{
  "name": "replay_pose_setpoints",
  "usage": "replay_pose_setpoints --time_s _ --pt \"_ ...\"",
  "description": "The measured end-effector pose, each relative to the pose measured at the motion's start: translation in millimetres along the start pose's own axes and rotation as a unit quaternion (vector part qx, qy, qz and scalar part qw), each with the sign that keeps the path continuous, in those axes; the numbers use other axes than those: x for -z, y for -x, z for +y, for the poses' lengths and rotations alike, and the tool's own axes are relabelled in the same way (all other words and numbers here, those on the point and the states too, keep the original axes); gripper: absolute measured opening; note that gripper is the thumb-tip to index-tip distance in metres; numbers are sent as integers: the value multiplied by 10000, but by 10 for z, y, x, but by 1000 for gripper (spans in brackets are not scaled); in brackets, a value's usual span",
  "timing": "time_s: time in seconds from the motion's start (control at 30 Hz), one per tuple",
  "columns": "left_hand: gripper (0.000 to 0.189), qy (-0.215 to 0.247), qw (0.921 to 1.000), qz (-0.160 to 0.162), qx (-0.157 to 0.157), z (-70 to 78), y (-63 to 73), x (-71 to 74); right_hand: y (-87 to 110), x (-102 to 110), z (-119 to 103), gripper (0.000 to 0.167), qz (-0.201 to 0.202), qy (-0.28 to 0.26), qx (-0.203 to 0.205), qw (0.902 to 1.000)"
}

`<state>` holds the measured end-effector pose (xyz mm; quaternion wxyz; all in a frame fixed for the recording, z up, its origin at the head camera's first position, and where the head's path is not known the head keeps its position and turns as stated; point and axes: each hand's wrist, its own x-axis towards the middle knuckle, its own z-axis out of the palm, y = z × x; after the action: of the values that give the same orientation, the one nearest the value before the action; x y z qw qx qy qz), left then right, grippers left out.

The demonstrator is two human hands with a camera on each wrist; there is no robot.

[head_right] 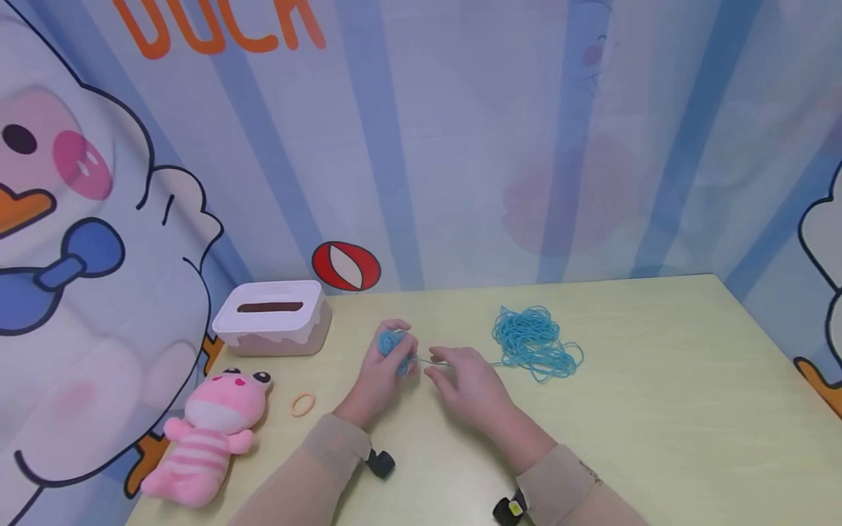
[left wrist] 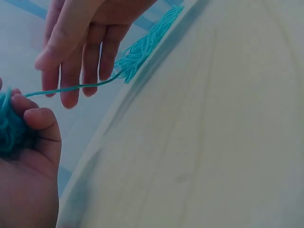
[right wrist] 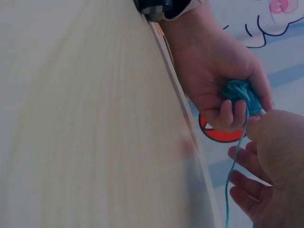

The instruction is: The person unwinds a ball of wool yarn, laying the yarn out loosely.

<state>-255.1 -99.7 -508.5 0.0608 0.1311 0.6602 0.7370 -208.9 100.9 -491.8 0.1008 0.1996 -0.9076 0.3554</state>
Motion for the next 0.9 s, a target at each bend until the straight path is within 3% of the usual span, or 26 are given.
replay_pose_setpoints --time_s 0.17,0.33,0.53,0.7,0.8,0.9 --pt "29 -305 9995 60 -89 -9 -3 -16 -66 -94 -95 20 169 173 -175 9996" --pt "24 -825 9954 475 -103 -45 -26 8 -62 -19 -103 11 706 105 -36 9974" --pt "34 -633 9963 578 85 -38 -18 38 -32 88 -42 7 1018 -27 144 9947" --pt "43 -896 9934 694 201 -12 -5 60 4 153 39 7 1220 -153 104 9924" --pt "49 -823 9952 516 145 -3 -2 76 12 178 69 8 1294 -171 152 9913" --pt "41 -715 9972 207 40 7 9 80 9 199 87 9 1359 -159 187 9904"
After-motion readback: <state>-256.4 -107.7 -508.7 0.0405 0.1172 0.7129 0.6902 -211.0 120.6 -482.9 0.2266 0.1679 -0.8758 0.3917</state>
